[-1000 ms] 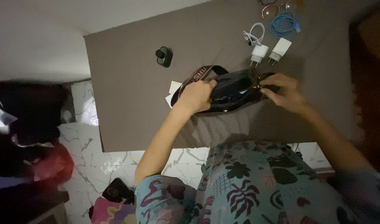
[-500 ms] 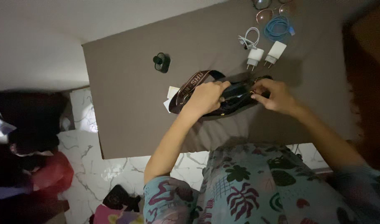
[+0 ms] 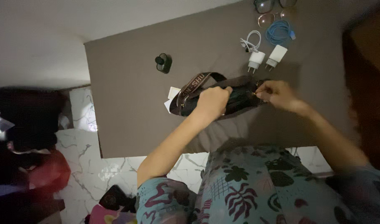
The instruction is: The person packs a handbag on a table, opening it and placing items inside one at a time: a tube, a round container, a wallet, a small pouch, a cable, and charging adapters, arranging them inside the bag.
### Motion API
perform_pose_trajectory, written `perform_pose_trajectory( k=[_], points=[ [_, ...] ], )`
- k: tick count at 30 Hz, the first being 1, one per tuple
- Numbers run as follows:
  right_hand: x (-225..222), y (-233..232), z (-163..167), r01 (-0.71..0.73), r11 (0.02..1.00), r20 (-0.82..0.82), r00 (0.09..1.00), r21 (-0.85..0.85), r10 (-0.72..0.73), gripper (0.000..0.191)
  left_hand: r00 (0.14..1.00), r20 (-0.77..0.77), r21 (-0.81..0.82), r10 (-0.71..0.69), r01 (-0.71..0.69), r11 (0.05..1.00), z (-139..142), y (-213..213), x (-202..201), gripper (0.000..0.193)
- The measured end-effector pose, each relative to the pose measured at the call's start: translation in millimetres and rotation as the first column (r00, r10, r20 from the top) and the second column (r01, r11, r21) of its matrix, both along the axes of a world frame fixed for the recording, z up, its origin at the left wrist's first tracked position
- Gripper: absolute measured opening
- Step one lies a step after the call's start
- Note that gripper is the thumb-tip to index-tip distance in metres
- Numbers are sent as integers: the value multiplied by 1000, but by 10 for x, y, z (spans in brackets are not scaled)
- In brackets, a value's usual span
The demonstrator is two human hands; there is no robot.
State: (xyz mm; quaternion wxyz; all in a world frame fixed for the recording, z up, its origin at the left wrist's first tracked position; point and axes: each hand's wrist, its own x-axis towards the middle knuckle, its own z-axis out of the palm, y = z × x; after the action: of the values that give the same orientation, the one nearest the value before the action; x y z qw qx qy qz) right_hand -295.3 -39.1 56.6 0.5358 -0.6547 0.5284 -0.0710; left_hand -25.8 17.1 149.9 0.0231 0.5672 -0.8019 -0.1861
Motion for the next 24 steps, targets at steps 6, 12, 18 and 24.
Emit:
perform_pose_trajectory(
  k=[6,12,18,24],
  points=[
    [-2,-65,-83,18,999,126,992,47,-24,23,997,64,-150,45,-35,988,-159,88,-88,7],
    [-42,-86,-234,31,994,115,992,105,-43,24,965,255,-29,62,-56,998,-244,29,-248,10],
    [56,-83,-266,85,989,277,954,119,-115,25,914,406,110,-24,-22,994,-139,-79,-291,12],
    [88,-116,-106,-49,998,18,999,-44,50,22,995,-82,103,-52,61,993,103,-174,45,57]
  ],
)
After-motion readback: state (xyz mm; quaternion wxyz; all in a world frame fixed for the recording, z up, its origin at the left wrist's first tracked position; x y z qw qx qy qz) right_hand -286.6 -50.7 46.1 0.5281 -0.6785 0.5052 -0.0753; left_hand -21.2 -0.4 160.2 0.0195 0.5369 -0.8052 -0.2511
